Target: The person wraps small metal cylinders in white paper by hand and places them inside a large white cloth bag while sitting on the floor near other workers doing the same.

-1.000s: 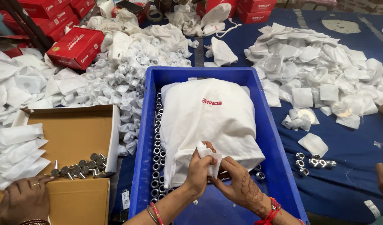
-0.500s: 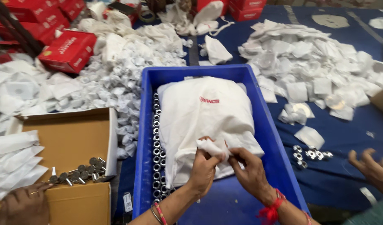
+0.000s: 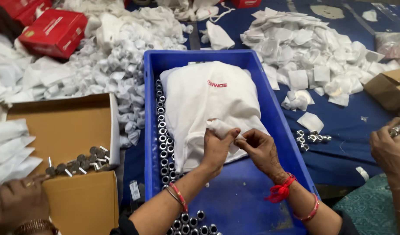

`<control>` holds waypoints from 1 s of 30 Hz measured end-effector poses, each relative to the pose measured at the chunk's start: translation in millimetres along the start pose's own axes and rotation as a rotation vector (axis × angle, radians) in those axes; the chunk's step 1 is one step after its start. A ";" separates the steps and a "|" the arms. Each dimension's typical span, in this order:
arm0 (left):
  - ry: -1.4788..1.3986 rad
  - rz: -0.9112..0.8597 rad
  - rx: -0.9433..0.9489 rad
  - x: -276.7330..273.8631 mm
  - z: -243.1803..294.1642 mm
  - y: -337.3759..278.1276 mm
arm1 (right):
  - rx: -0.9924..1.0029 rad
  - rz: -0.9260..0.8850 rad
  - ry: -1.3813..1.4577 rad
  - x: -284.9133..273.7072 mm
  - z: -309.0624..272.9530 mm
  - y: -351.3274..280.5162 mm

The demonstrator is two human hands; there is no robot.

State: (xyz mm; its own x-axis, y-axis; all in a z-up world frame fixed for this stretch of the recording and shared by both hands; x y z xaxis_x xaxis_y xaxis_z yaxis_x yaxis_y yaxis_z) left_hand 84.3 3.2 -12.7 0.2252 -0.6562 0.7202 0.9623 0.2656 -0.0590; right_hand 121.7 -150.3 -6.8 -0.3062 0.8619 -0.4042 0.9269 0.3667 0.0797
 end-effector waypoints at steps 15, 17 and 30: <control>0.081 -0.320 -0.052 -13.4 22.5 12.9 | -0.003 0.046 -0.110 2.7 -18.5 9.4; 0.147 -0.147 -0.065 -21.6 11.3 22.0 | -0.073 0.061 -0.207 -0.4 -21.6 12.3; 0.223 -0.184 0.013 -27.3 -4.8 19.9 | -0.175 0.157 -0.378 -17.3 -39.4 0.4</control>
Point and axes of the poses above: each hand's wrist, its own y-axis towards the middle knuckle, its own x-axis out of the palm, z = x × y, the point moved 5 cm from there along y, towards the middle knuckle, and after that the axes turned 14 degrees about -y, right-handed, at the moved point
